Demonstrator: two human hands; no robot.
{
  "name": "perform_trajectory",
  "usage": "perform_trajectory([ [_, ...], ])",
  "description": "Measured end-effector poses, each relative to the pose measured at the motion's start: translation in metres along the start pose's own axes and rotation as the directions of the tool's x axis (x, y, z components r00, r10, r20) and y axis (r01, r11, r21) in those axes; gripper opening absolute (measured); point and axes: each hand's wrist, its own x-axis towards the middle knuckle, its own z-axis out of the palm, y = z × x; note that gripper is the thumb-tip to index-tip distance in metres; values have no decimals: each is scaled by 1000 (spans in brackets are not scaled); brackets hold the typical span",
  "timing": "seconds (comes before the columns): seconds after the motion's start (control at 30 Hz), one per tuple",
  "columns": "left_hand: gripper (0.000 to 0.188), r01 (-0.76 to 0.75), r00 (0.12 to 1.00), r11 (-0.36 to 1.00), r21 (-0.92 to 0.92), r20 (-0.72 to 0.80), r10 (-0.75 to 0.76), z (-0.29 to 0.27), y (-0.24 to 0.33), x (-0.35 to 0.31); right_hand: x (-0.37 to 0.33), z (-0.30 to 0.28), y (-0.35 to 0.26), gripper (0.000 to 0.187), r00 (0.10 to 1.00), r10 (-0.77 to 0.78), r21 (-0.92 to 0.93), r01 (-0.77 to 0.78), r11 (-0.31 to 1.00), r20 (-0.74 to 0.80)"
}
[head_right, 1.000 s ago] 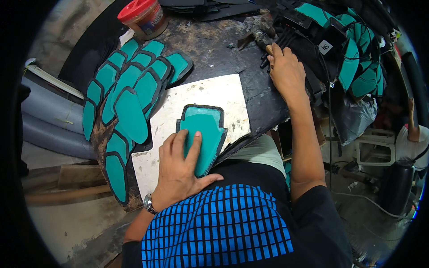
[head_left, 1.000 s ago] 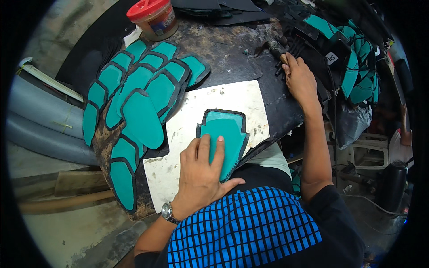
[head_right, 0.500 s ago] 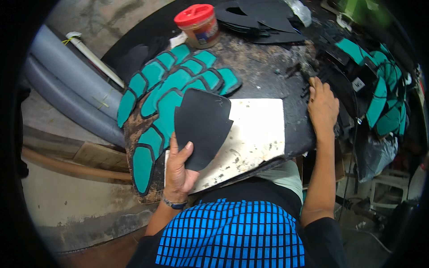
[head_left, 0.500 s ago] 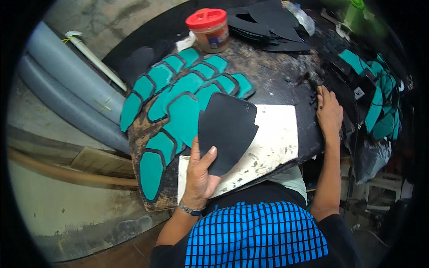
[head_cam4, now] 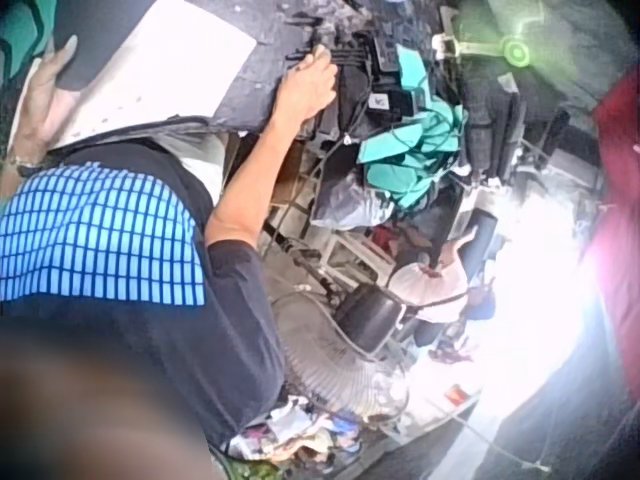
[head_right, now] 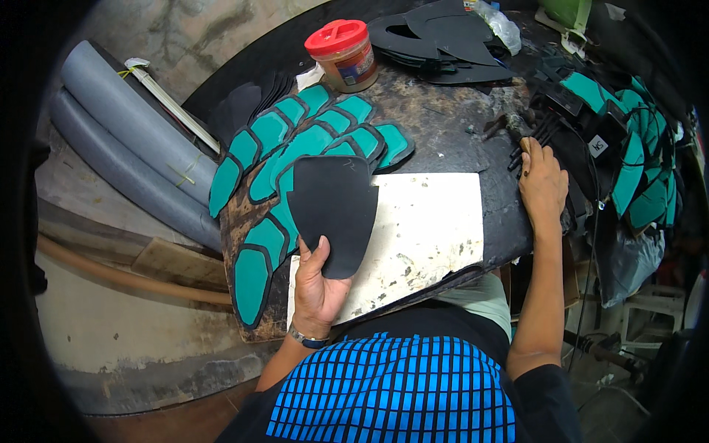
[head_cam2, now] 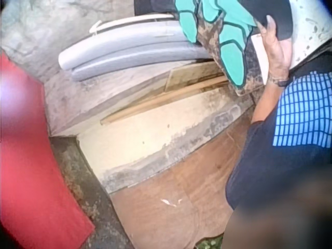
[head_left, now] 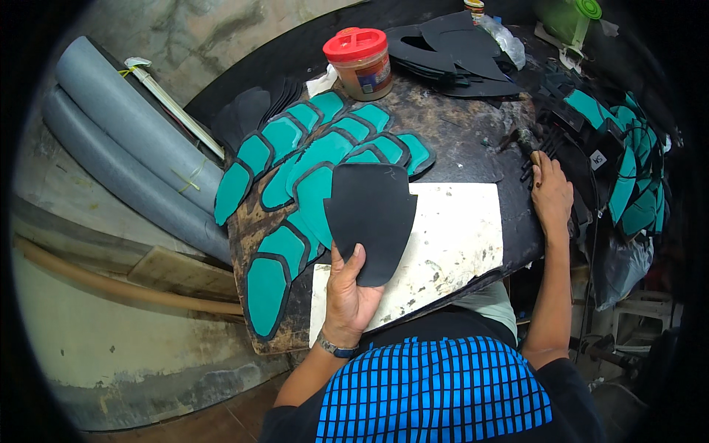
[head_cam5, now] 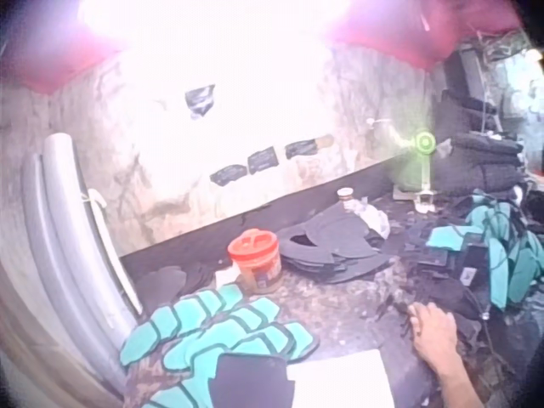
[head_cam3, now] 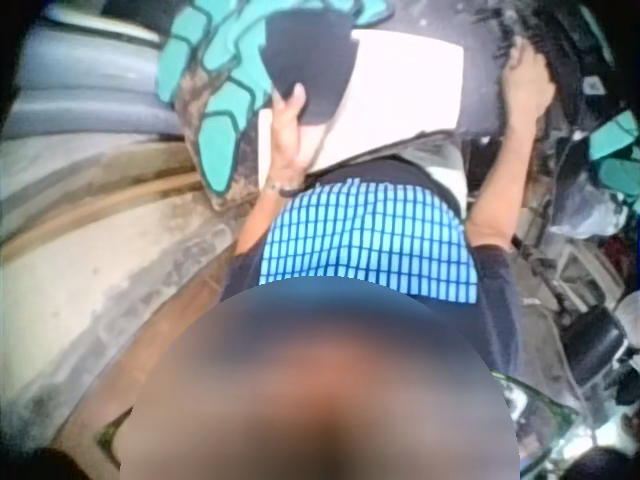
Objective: The person assembles protective pads by aligning teal and black foam pieces, securing them with a black strap, and trimming excess material. They use a small metal tool to press edges, a hammer to flatten the assembly, and scissors to cut the strap and foam. The finished pads are stacked on the workbench.
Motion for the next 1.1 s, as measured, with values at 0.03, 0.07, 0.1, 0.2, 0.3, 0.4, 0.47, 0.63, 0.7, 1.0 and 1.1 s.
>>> perform_trajectory([
  [0.03, 46, -2, 1000, 1000, -7, 2, 2, -1, 0, 0, 0, 0, 0, 33, 1000, 7, -5, -7, 1000, 2],
  [0.07, 45, -5, 1000, 999, -31, -7, 5, -1, 0, 0, 0, 0, 0, 33, 1000, 2, -2, -2, 1000, 3],
  [0.1, 44, -4, 1000, 1000, -18, 2, 4, -1, 0, 0, 0, 1, 1, 33, 1000, 5, -3, -5, 1000, 6],
  [0.2, 42, 1, 1000, 1000, -28, -4, -1, -3, 0, 1, 0, 2, 1, 33, 1000, 6, -7, -6, 1000, 6],
  [0.3, 41, 14, 1000, 999, -36, 5, -14, -6, 1, 3, -1, 2, 1, 34, 1000, 7, -6, -7, 1000, -3],
  [0.4, 41, 22, 1000, 998, -59, 11, -22, -9, 1, 4, 0, 1, 0, 34, 1000, 13, -8, -13, 1000, 3],
  [0.47, 40, 23, 1000, 996, -87, -5, -23, -11, 1, 5, 0, 0, -1, 34, 1000, 23, -13, -23, 1000, 17],
  [0.63, 38, 14, 1000, 994, -108, 16, -12, -15, 0, 7, 1, -1, 0, 33, 1000, 10, -14, -10, 1000, 19],
  [0.7, 37, 28, 999, 991, -131, 21, -25, -16, 1, 8, 0, 0, 0, 34, 1000, 14, -34, -13, 999, 20],
  [1.0, 33, 53, 997, 965, -256, 67, -37, -19, 4, 11, 1, 0, 0, 35, 998, 35, -22, -34, 999, 45],
  [1.1, 32, 46, 998, 963, -264, 59, -32, -19, 4, 11, 2, 1, 2, 34, 998, 35, -8, -34, 999, 43],
])
